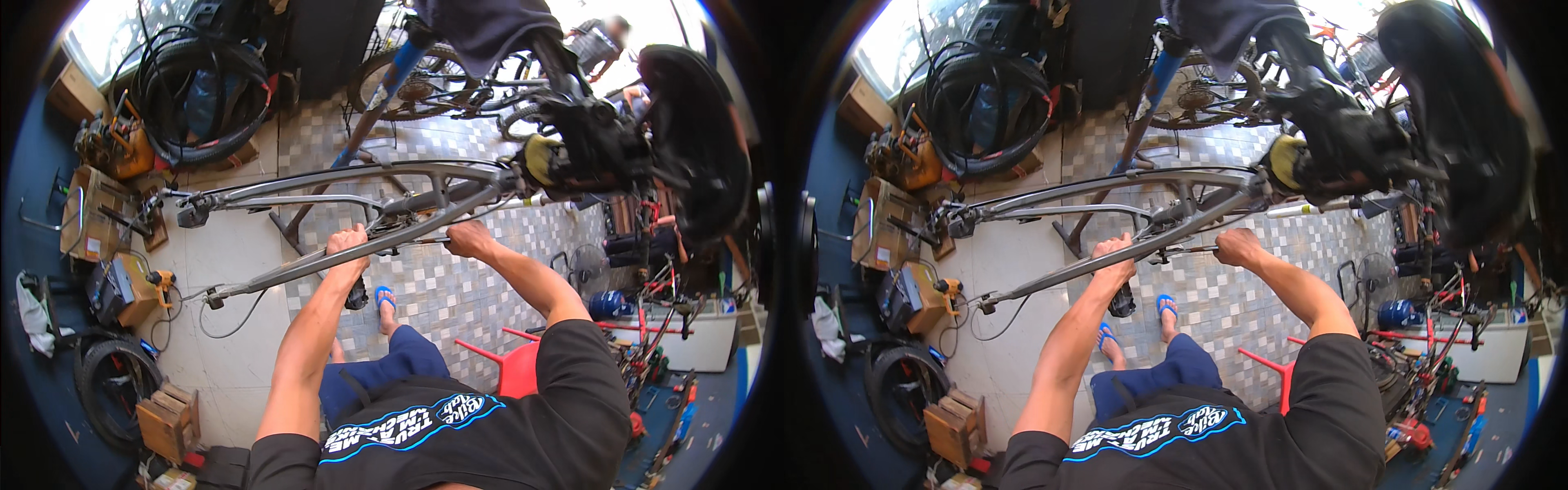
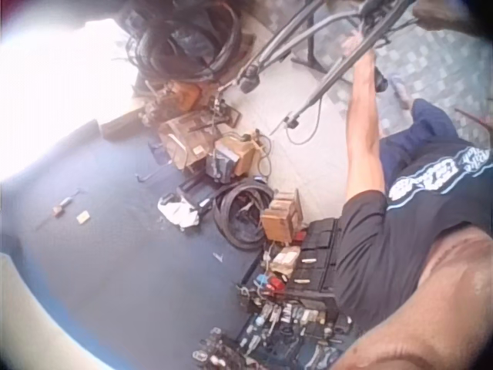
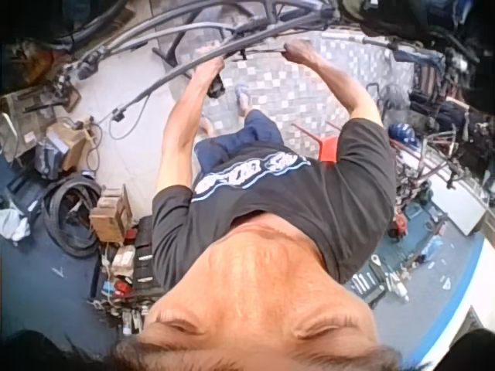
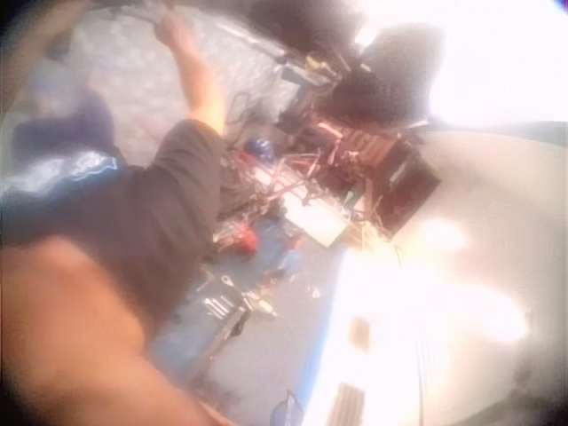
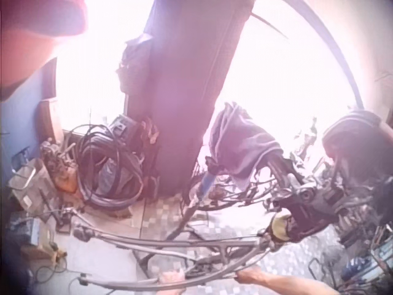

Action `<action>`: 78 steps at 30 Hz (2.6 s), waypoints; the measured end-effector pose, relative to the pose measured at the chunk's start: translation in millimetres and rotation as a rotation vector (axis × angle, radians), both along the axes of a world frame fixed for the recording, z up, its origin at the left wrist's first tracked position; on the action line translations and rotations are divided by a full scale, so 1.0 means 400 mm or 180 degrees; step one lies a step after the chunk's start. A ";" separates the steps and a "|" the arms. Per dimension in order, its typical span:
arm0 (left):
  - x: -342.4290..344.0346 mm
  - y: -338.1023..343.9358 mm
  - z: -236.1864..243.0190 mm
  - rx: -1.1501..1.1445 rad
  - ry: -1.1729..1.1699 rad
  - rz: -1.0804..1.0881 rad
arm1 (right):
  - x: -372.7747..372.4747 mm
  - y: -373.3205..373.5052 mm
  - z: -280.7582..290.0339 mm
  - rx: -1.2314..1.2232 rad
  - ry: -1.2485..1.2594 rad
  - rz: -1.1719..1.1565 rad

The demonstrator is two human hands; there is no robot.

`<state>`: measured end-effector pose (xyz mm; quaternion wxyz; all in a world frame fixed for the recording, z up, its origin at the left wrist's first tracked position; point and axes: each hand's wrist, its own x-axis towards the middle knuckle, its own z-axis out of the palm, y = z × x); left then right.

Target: The person uses a hex wrench to adjust the crankset and chainring bolts on a bicycle mounted on a repair stand. They rotate the pedals to check alignment and continue tightening bolts on the crankset throughout the clip.

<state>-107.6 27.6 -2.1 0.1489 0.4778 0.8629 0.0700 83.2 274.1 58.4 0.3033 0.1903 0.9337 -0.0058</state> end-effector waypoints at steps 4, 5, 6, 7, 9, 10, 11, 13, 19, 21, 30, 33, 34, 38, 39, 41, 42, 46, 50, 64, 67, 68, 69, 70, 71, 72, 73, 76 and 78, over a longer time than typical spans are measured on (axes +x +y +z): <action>-0.004 0.005 -0.006 -0.0010 -0.0082 0.0297 | 0.008 0.024 -0.039 0.0165 0.0837 0.0376; 0.000 0.007 -0.010 -0.0046 -0.0168 0.0328 | 0.014 0.038 -0.038 0.0080 0.0731 0.0648; 0.005 0.015 0.004 -0.0080 -0.0258 0.0312 | 0.033 0.047 -0.032 -0.0008 0.0621 0.0868; -0.001 0.014 0.021 -0.0132 -0.0330 0.0352 | 0.038 0.055 -0.037 -0.0491 0.0953 0.0577; -0.010 0.017 0.042 -0.0356 -0.0517 0.0354 | 0.000 0.056 -0.017 -0.0516 0.0494 0.0541; -0.008 0.019 0.042 -0.0405 -0.0543 0.0363 | 0.006 0.065 -0.031 -0.0423 0.0307 0.0611; -0.009 0.024 0.042 -0.0453 -0.0570 0.0366 | 0.008 0.079 -0.043 -0.0329 0.0122 0.0695; -0.015 0.035 0.039 -0.0471 -0.0673 0.0461 | 0.004 0.089 -0.050 -0.0393 0.0054 0.0703; -0.031 0.031 0.030 -0.0453 -0.0869 0.0310 | -0.018 0.114 -0.117 -0.0761 0.0414 0.0603; -0.016 0.029 0.019 -0.0300 -0.0828 0.0449 | -0.018 0.126 -0.162 -0.0829 0.0495 0.0621; 0.012 0.007 -0.032 0.0391 -0.0222 0.0506 | -0.073 0.129 -0.379 -0.1046 0.1004 0.0733; -0.005 0.027 -0.026 -0.0052 -0.0228 0.0349 | -0.071 0.122 -0.407 -0.1044 0.1224 0.0744; -0.005 0.023 -0.023 -0.0017 -0.0090 0.0350 | -0.065 0.124 -0.417 -0.1040 0.1287 0.0750; -0.006 0.008 -0.019 0.0091 0.0286 0.0210 | 0.005 0.152 -0.466 -0.0831 0.1771 0.0605; -0.003 0.012 -0.021 0.0146 0.0330 0.0187 | 0.029 0.156 -0.485 -0.0732 0.1978 0.0532; 0.000 0.014 -0.042 0.0320 0.0557 0.0238 | 0.049 0.141 -0.494 -0.0655 0.1920 0.0742; 0.001 0.016 -0.047 0.0341 0.0516 0.0192 | 0.055 0.123 -0.497 -0.0611 0.1568 0.1152; -0.018 -0.014 -0.032 0.0065 0.0405 0.0101 | -0.011 -0.023 -0.387 -0.1657 0.1808 0.0493; 0.000 0.006 0.006 -0.0091 0.0408 -0.0124 | 0.121 0.040 -0.384 -0.1368 0.1843 0.0178; -0.013 0.011 0.020 -0.0281 -0.0058 0.0140 | 0.113 -0.127 -0.054 -0.1304 0.1753 -0.0796; -0.015 0.009 0.028 -0.0326 -0.0098 0.0215 | 0.018 -0.181 0.065 -0.0727 0.1161 -0.0425; -0.013 0.007 0.031 -0.0226 -0.0078 0.0186 | 0.014 -0.178 0.044 -0.0595 0.1206 -0.0188; -0.009 0.008 0.028 -0.0119 -0.0061 0.0159 | 0.011 -0.174 0.025 -0.0453 0.1246 0.0052; -0.009 0.004 0.027 -0.0031 -0.0040 0.0143 | 0.003 -0.175 0.006 -0.0232 0.1089 0.0324; -0.008 0.004 0.027 -0.0026 -0.0022 0.0127 | -0.003 -0.173 -0.012 -0.0097 0.1098 0.0476; -0.007 0.005 0.028 -0.0023 -0.0005 0.0110 | -0.010 -0.172 -0.030 0.0036 0.1102 0.0627; -0.007 0.005 0.029 -0.0018 0.0011 0.0092 | -0.014 -0.171 -0.045 0.0171 0.1105 0.0776; -0.012 0.006 0.023 -0.0129 0.0077 0.0127 | -0.026 -0.172 -0.072 0.0328 0.1217 0.1010; -0.013 0.002 0.019 -0.0043 0.0081 0.0175 | -0.030 -0.169 -0.078 0.0321 0.1089 0.1088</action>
